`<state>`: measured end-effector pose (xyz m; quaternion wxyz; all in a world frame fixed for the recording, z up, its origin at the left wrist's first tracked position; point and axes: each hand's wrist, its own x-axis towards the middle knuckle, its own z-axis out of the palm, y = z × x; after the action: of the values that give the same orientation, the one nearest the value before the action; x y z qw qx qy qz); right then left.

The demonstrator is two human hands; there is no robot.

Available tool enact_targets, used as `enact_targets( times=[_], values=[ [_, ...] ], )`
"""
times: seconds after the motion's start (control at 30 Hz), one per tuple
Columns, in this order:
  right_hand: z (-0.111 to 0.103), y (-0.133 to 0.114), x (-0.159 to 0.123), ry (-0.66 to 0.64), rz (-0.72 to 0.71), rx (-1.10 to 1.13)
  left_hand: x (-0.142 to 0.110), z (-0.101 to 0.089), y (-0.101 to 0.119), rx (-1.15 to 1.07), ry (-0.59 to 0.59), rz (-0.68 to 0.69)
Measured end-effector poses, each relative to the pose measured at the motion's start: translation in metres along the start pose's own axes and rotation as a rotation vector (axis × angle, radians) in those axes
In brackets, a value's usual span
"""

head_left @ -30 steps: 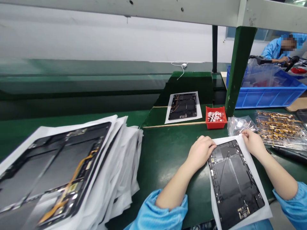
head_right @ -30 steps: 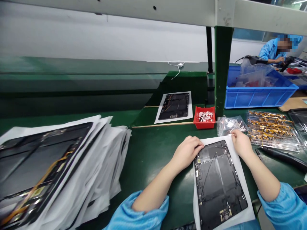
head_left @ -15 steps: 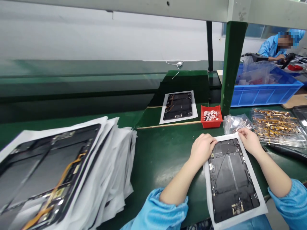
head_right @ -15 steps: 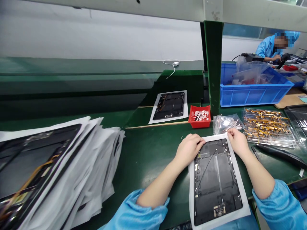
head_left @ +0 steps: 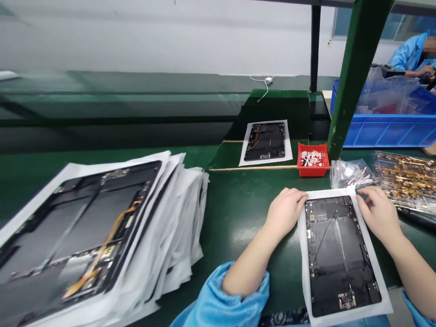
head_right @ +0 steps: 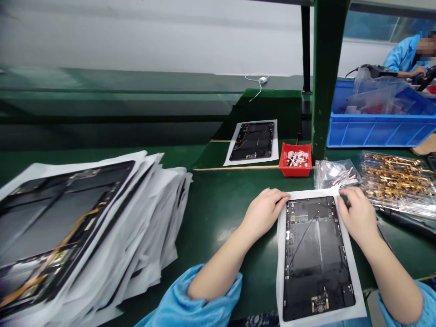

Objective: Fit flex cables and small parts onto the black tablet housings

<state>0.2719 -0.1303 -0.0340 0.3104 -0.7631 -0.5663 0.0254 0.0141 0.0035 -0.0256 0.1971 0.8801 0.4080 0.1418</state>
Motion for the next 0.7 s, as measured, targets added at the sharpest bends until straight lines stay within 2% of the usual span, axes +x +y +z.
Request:
enact_targets(
  times=[0.2,0.5,0.7],
  values=[
    [-0.001,-0.002,-0.028,-0.130,-0.122,0.027,-0.007,-0.006,0.010,0.030,-0.084,-0.005],
    [0.003,0.004,-0.024,-0.161,-0.064,0.036,-0.014,-0.010,0.017,0.025,-0.108,-0.055],
    [0.001,0.002,-0.026,-0.188,-0.045,0.036,-0.023,0.000,0.028,0.000,-0.055,-0.106]
  ],
)
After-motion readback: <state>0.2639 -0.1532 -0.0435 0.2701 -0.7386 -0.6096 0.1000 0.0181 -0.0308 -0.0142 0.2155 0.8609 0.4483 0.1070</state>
